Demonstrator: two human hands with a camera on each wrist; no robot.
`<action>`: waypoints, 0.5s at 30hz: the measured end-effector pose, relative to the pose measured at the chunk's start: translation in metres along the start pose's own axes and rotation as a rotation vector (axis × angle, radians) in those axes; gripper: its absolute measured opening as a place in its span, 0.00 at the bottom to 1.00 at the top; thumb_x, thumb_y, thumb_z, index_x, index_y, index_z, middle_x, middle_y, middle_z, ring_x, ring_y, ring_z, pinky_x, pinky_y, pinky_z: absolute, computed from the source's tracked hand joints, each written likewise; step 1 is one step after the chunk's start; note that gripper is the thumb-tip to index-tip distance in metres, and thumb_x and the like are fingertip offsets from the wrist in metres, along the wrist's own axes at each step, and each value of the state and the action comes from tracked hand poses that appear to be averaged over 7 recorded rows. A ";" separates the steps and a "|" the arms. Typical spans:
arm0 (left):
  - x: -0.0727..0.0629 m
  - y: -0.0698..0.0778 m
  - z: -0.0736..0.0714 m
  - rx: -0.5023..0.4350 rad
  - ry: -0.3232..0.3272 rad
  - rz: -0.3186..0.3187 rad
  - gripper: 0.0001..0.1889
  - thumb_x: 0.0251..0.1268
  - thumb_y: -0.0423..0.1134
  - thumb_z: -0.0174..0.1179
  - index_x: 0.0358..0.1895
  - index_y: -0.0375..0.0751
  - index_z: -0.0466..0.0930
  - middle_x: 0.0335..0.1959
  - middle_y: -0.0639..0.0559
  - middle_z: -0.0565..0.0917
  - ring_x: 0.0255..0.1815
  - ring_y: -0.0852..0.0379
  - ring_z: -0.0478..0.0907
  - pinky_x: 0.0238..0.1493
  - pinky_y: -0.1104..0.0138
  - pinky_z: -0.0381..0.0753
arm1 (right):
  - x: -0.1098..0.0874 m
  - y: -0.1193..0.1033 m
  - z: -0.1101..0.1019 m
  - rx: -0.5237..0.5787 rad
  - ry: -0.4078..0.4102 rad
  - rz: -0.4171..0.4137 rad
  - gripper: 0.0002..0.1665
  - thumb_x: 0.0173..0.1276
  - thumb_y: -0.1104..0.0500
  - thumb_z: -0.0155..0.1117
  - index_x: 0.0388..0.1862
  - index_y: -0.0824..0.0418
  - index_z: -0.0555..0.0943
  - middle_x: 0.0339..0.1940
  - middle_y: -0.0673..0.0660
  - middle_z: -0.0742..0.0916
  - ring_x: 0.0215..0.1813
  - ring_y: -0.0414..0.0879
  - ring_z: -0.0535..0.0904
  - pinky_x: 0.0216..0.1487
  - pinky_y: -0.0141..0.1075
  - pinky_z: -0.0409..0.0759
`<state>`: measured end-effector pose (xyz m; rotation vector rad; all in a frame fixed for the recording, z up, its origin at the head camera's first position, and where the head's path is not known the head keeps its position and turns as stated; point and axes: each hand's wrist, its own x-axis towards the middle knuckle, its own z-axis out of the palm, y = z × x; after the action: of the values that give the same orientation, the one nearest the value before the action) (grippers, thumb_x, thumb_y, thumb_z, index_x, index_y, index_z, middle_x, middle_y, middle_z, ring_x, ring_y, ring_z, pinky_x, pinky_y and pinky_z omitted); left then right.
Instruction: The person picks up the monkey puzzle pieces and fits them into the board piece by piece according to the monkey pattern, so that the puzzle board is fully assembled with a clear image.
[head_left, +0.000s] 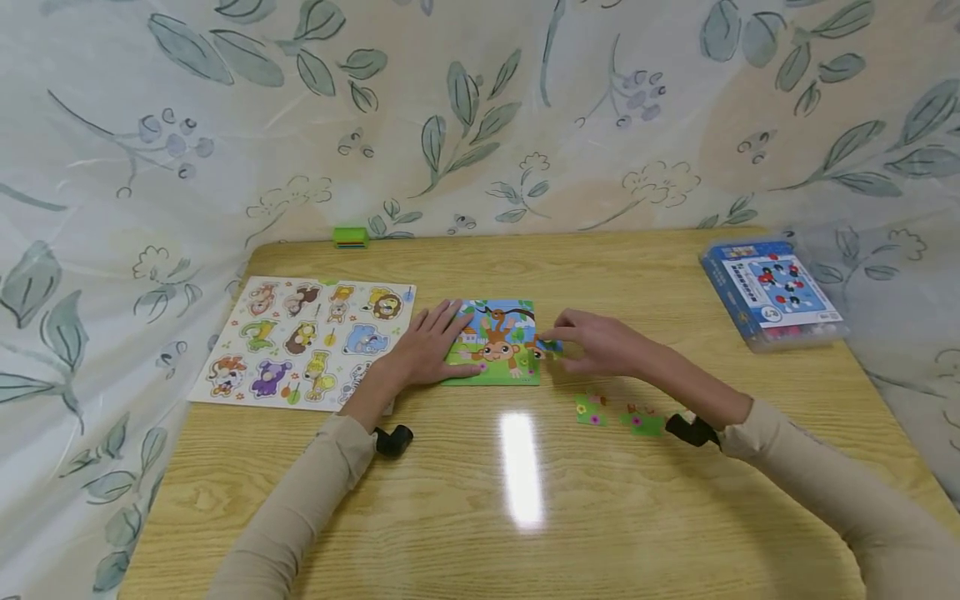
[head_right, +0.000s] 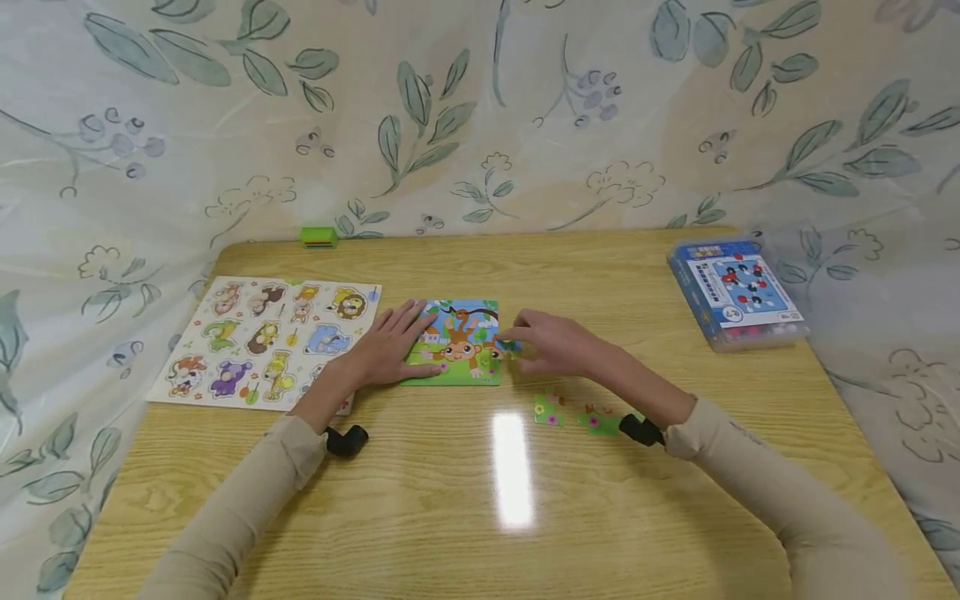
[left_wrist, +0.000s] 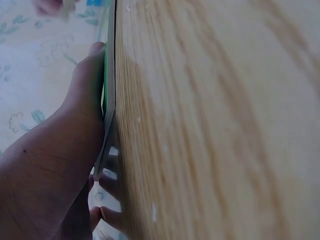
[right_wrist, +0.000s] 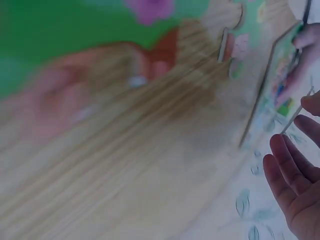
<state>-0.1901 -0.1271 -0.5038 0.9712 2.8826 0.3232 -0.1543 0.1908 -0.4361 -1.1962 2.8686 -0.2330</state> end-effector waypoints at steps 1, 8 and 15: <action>0.000 0.000 0.000 0.002 0.002 0.000 0.50 0.59 0.72 0.52 0.79 0.51 0.45 0.81 0.46 0.43 0.82 0.46 0.38 0.78 0.44 0.43 | 0.009 -0.001 0.004 -0.003 -0.009 -0.012 0.25 0.62 0.57 0.66 0.60 0.56 0.81 0.47 0.57 0.82 0.38 0.44 0.77 0.34 0.34 0.76; 0.001 0.001 0.000 -0.002 -0.029 -0.013 0.50 0.60 0.73 0.50 0.79 0.54 0.42 0.81 0.48 0.41 0.82 0.47 0.37 0.79 0.45 0.42 | 0.048 -0.004 0.020 0.025 -0.070 -0.076 0.24 0.62 0.60 0.61 0.59 0.60 0.81 0.43 0.60 0.82 0.32 0.42 0.70 0.34 0.34 0.72; 0.001 0.000 0.000 0.004 -0.030 -0.024 0.50 0.60 0.73 0.49 0.79 0.53 0.42 0.81 0.48 0.40 0.82 0.47 0.36 0.79 0.45 0.42 | 0.058 -0.007 0.023 -0.039 -0.051 -0.062 0.21 0.62 0.61 0.58 0.55 0.61 0.83 0.34 0.55 0.81 0.27 0.41 0.64 0.28 0.30 0.63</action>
<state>-0.1907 -0.1264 -0.5033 0.9338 2.8667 0.2982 -0.1884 0.1416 -0.4558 -1.2795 2.8084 -0.1456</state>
